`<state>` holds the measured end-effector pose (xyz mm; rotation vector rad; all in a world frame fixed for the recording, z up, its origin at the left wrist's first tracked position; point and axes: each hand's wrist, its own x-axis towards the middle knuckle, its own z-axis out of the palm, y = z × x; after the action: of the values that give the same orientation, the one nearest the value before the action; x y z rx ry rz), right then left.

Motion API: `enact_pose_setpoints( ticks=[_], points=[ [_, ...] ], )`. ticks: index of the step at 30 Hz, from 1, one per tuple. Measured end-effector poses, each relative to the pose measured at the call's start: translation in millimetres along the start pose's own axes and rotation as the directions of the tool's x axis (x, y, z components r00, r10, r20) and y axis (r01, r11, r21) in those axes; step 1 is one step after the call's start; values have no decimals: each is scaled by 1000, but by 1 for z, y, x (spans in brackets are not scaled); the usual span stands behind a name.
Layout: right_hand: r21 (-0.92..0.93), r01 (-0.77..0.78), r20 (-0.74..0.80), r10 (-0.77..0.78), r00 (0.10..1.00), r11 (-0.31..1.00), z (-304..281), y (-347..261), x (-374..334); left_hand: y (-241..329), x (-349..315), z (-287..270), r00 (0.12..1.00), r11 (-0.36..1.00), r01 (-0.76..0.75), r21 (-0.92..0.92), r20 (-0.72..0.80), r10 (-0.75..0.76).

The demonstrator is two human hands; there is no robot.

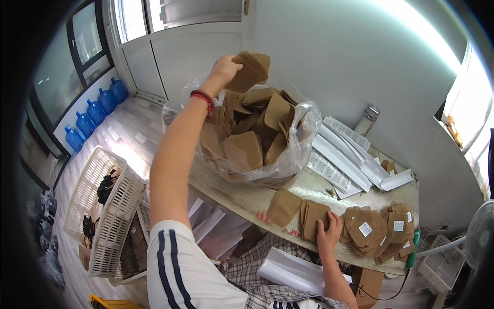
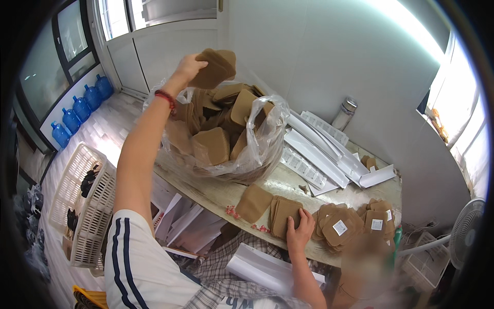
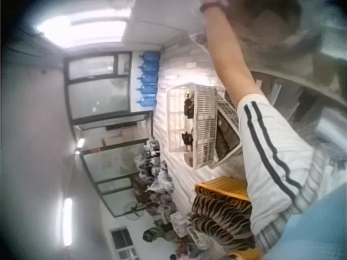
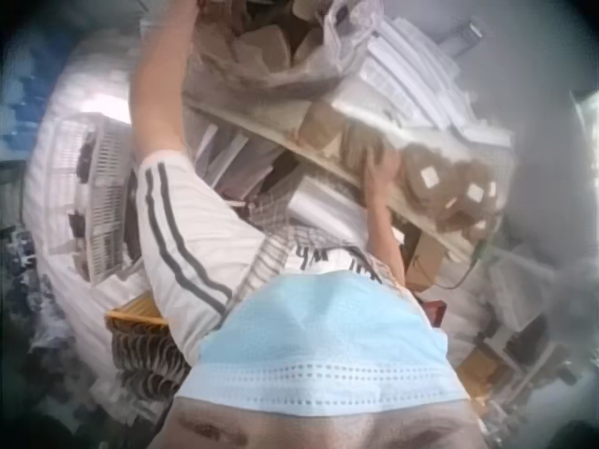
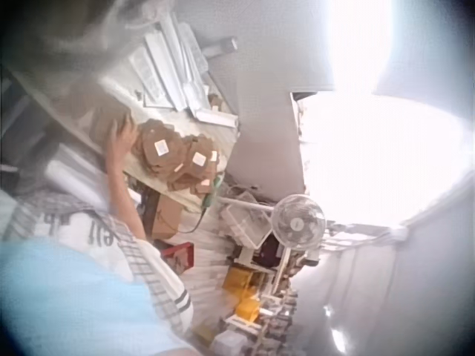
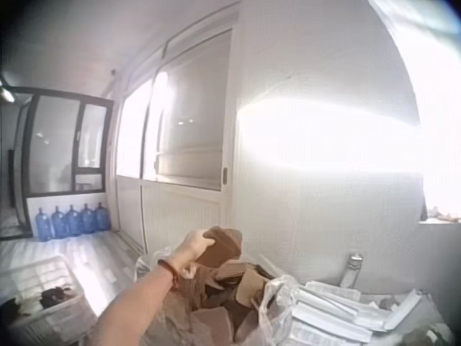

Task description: The person stands at a table and repeatedly peels small white labels from a roll, then sticks each label onto a brown paper pouch. They place the labeled pouches into a stack on the table. Later, they take several unlabeled pouches from a plastic bag and place them on the table.

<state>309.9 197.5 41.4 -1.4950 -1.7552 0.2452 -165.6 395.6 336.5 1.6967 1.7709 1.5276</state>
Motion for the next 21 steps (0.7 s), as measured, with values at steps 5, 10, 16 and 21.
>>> enact_pose_setpoints(
  ticks=[5, 10, 16, 21],
  points=[
    [0, -11, -21, 11, 1000, 1000, 4, 5, -3, 59, -85, -60, 914, 682, 368, -632, 379, -143],
    [146, -33, -69, 44, 997, 989, 3, 16, -2, 91, -176, -53, 786, 564, 555, -612, 607, -114],
    [685, -261, 230, 139, 963, 681, -55, -29, 21, 101, -265, 7, 598, 490, 731, -474, 791, -127],
    [685, -515, 614, -28, 789, 515, -124, -111, 10, 113, -315, 73, 435, 559, 771, -305, 894, -111]
  ],
)
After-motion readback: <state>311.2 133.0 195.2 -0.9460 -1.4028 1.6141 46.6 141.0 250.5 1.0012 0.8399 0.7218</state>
